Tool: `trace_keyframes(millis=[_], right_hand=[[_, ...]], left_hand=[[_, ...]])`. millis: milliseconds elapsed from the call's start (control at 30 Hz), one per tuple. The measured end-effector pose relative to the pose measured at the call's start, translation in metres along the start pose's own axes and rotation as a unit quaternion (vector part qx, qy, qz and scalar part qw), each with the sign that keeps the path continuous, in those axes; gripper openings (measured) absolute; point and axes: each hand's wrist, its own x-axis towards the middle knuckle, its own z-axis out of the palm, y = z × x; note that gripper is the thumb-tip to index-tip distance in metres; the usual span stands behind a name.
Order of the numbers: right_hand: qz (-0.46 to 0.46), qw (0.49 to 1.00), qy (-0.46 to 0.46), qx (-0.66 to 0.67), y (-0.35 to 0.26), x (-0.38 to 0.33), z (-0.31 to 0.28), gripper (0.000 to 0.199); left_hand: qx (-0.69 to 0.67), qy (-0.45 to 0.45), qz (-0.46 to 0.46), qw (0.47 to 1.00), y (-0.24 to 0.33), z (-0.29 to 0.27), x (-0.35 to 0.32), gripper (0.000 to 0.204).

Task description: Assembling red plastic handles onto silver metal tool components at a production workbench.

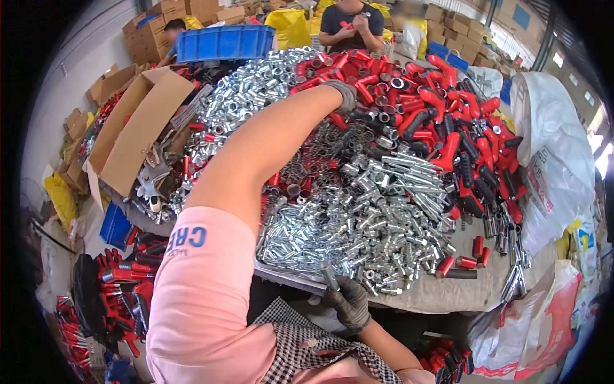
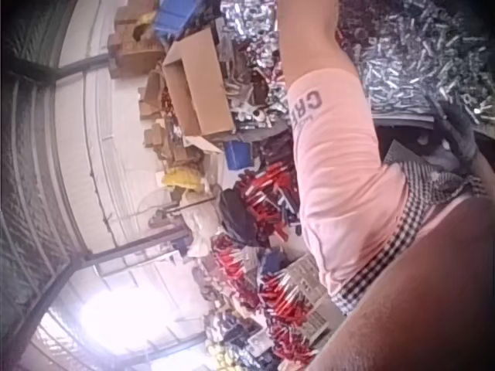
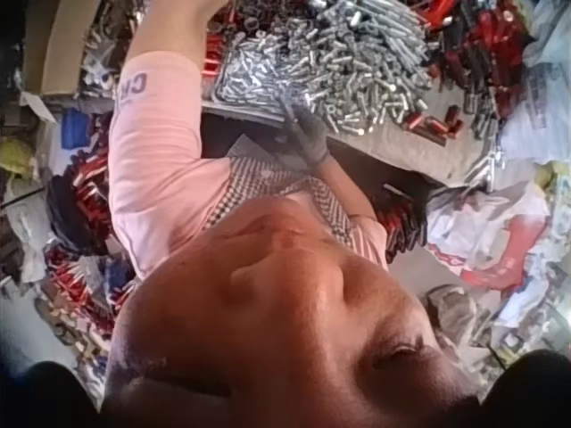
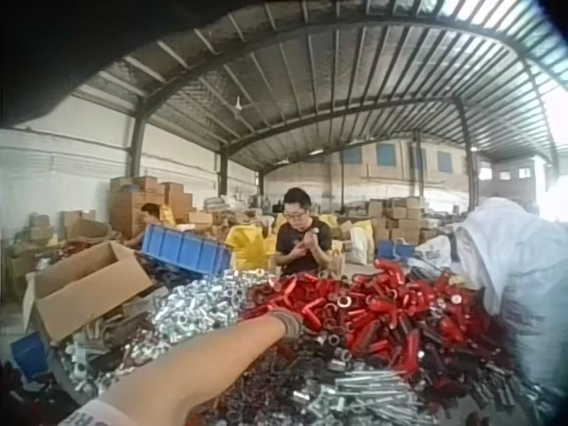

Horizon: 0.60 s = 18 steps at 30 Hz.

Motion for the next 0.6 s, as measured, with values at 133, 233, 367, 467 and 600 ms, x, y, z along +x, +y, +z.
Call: trace_keyframes(millis=[133, 233, 367, 467, 600], right_hand=[[-0.022, 0.992, 0.024, -0.124, -0.005, -0.011, -0.016, 0.026], [-0.031, 0.997, 0.029, -0.068, -0.023, -0.015, -0.01, 0.024], [-0.059, 0.996, 0.055, -0.044, -0.033, -0.028, -0.027, 0.034], [-0.09, 0.993, 0.042, -0.06, -0.042, -0.029, -0.026, 0.04], [-0.048, 0.995, 0.073, -0.053, -0.063, -0.038, -0.031, 0.03]], left_hand=[[-0.04, 0.025, -0.125, 0.991, 0.012, 0.004, 0.039, 0.044], [-0.103, 0.065, -0.161, 0.979, -0.017, 0.03, 0.048, 0.041], [-0.043, 0.036, -0.152, 0.987, 0.01, -0.028, 0.002, 0.038], [-0.083, 0.181, -0.239, 0.951, -0.065, 0.008, 0.009, 0.038], [-0.145, 0.452, -0.131, 0.87, -0.054, 0.0, -0.051, 0.043]])
